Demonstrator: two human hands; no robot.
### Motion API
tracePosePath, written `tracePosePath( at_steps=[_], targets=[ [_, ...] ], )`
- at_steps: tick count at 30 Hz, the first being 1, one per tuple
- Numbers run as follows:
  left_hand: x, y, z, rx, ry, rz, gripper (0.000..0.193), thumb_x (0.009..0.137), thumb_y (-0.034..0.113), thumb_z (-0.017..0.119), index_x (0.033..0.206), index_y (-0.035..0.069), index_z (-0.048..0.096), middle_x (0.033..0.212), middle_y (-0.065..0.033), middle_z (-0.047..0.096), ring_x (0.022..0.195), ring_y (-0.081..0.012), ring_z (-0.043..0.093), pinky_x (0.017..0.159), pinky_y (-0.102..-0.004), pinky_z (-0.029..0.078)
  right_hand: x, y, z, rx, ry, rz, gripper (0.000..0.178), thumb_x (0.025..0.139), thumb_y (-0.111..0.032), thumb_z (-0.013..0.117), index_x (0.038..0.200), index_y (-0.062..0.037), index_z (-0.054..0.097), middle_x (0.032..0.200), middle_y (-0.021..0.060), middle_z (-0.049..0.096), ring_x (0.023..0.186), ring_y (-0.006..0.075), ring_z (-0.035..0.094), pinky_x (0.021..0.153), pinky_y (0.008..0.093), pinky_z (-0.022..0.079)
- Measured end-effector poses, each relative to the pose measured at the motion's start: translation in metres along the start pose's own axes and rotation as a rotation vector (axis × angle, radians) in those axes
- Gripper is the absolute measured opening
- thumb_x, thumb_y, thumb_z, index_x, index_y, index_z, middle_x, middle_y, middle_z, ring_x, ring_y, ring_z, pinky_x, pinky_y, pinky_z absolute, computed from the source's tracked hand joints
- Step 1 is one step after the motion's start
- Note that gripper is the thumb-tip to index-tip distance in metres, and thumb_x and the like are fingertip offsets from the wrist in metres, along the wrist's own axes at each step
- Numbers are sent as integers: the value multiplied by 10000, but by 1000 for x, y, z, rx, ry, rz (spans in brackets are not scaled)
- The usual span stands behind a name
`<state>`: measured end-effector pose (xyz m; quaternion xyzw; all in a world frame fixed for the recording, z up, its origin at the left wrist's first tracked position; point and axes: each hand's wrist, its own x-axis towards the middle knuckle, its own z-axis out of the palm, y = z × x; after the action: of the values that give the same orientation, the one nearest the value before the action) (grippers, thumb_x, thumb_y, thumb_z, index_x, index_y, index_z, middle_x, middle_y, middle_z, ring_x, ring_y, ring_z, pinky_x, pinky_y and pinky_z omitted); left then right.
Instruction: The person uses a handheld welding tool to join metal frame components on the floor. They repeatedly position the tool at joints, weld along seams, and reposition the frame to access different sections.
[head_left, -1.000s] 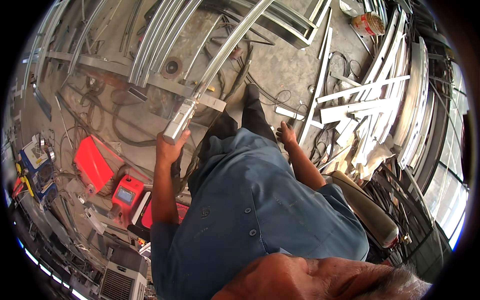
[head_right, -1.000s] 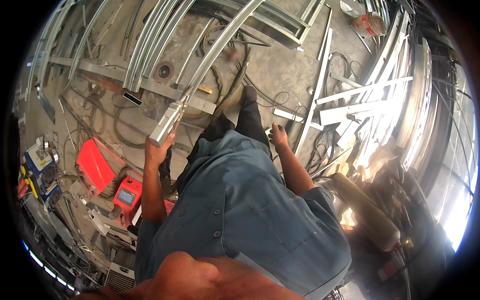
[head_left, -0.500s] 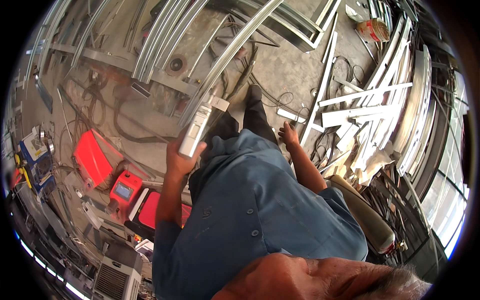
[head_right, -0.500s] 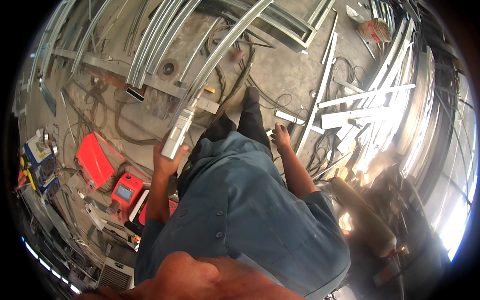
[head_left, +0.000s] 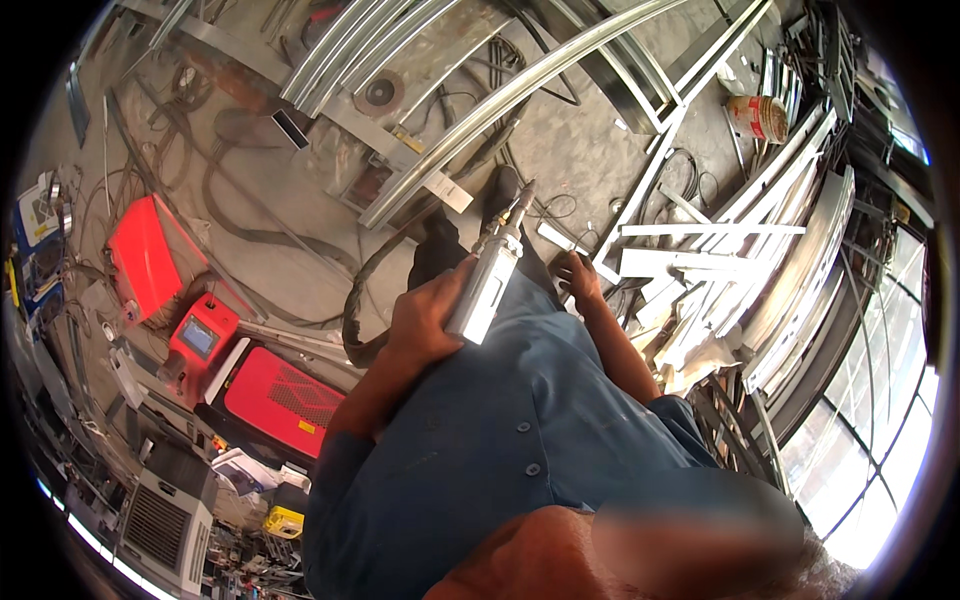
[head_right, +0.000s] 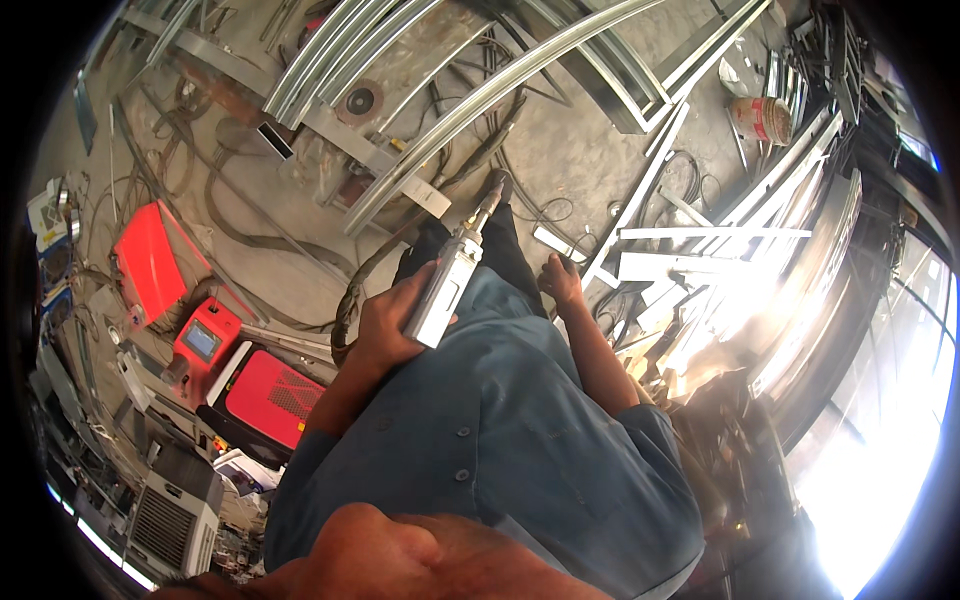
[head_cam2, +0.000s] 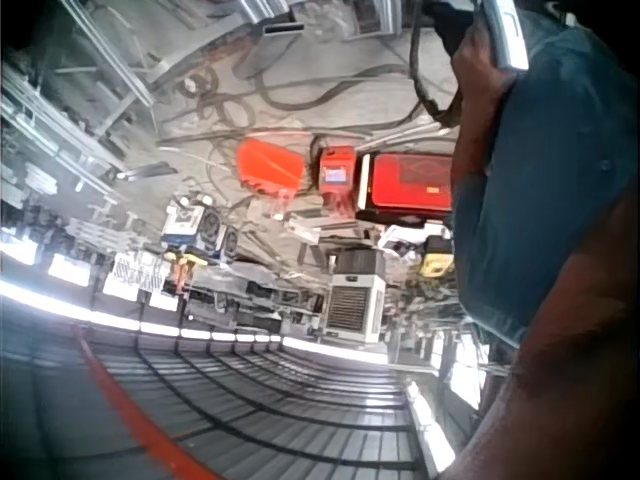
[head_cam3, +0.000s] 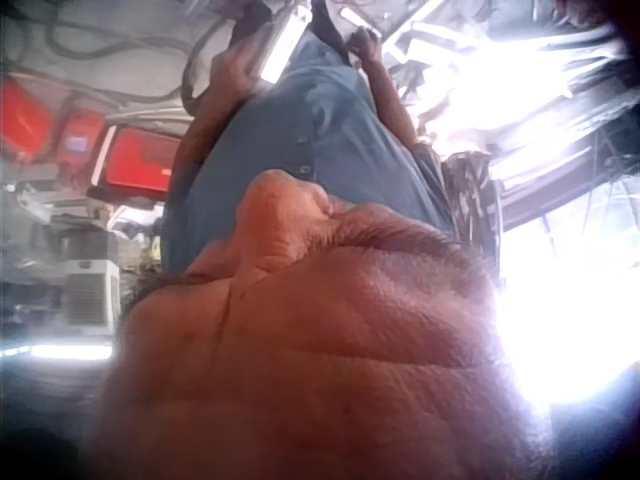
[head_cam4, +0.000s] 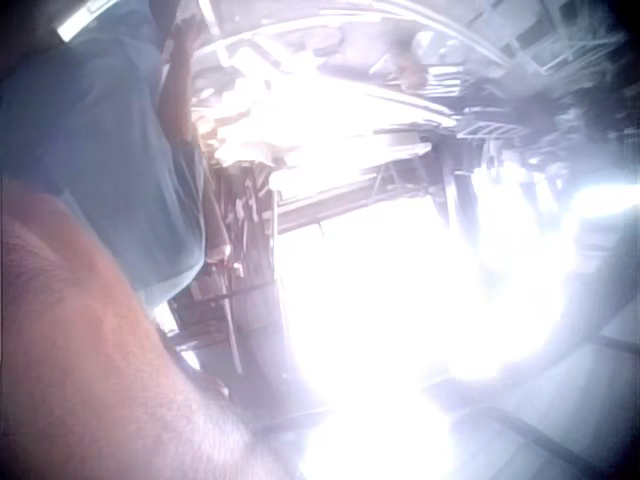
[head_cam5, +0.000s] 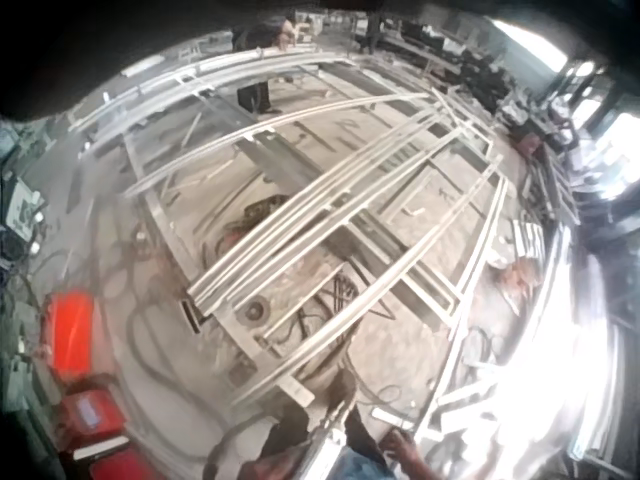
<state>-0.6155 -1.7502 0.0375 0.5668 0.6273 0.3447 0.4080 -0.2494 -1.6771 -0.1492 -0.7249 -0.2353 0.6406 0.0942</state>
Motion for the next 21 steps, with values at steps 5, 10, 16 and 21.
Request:
tracePosePath(
  at_steps=[5, 10, 16, 21],
  targets=[
    [-1, -11, 7, 2, 43, 0, 772, 759, 261, 866, 1414, 26, 530, 1094, -198, 714, 938, -332, 734, 782, -380, 591, -14, -40, 16, -233, -56, -93, 587, 999, -429, 569, 1417, -27, 473, 1143, 87, 652, 1016, 202, 637, 827, 365, 494],
    [14, -3, 9, -11, 59, -6, 763, 770, 251, 858, 1417, 23, 526, 1123, -207, 709, 964, -342, 732, 789, -384, 591, -19, -61, 44, -582, -221, -312, 577, 953, -412, 596, 1340, 15, 584, 1283, 204, 656, 1240, 321, 600, 1044, 389, 452],
    [77, 40, 34, -17, 228, -13, 719, 776, 255, 855, 1392, 45, 548, 1129, -209, 705, 994, -366, 716, 798, -413, 584, -121, -175, 92, -562, -856, -420, 544, 868, -262, 774, 1310, 3, 604, 1278, 159, 661, 1215, 252, 602, 1054, 402, 463],
    [152, 112, 70, 81, 238, 32, 733, 741, 254, 850, 1370, 42, 538, 1146, -206, 700, 1007, -402, 692, 833, -458, 568, -132, -218, 72, -317, -1084, -451, 530, 865, -225, 792, 1313, -12, 606, 1313, 154, 635, 1242, 231, 576, 1066, 378, 463]
  ],
)
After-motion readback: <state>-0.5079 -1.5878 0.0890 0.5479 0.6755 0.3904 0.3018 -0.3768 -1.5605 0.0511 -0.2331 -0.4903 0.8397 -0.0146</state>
